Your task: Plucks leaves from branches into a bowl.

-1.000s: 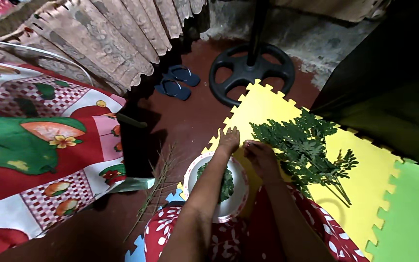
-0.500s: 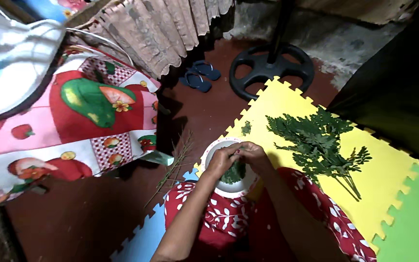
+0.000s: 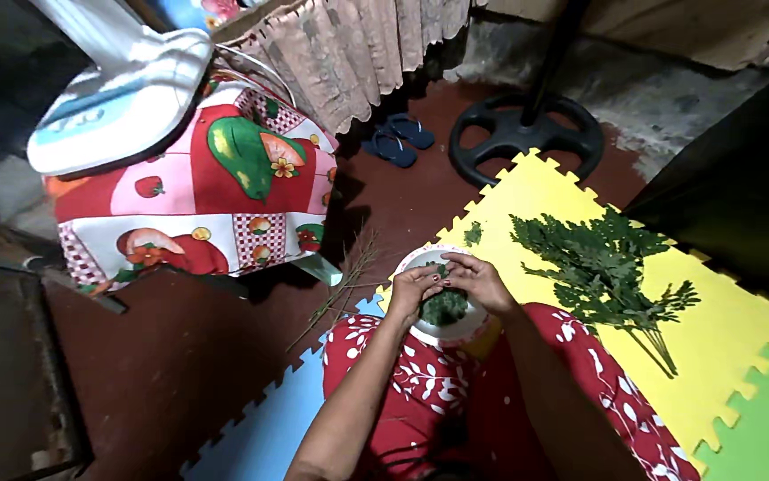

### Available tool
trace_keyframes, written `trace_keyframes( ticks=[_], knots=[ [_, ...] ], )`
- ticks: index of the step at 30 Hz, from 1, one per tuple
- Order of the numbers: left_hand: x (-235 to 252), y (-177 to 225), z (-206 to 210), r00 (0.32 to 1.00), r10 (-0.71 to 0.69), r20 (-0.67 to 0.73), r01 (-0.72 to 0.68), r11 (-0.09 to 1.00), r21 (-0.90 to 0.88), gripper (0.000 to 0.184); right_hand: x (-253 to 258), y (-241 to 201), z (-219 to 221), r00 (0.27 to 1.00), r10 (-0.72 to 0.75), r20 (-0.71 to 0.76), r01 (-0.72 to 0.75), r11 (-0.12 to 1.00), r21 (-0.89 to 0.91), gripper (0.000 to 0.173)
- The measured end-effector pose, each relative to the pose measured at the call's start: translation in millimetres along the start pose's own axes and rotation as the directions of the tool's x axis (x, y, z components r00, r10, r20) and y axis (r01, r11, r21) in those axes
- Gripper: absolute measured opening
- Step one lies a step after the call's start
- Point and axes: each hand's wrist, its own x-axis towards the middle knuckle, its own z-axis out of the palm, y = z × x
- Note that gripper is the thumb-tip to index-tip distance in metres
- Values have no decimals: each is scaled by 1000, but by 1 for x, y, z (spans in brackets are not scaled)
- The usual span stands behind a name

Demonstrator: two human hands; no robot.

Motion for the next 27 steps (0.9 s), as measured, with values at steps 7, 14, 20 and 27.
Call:
trace_keyframes(
  ticks=[7, 14, 20, 27],
  knots=[
    [-1, 2, 1, 998, 56, 1, -55, 983, 174, 16, -1, 1, 11, 992, -116, -49, 104, 976, -190, 16],
    [-1, -1, 6, 996, 45, -76, -43, 999, 23, 13, 1, -3, 17, 980, 161, -113, -124, 951, 282, 12],
    [5, -8, 4, 983, 169, -67, -150, 963, 224, 14, 2, -3, 16, 980, 158, -118, -127, 964, 234, 7],
    [8, -10, 7, 988, 143, -53, -136, 983, 121, 12, 4, -7, 13, 955, 236, -177, -160, 918, 362, 10]
  ],
)
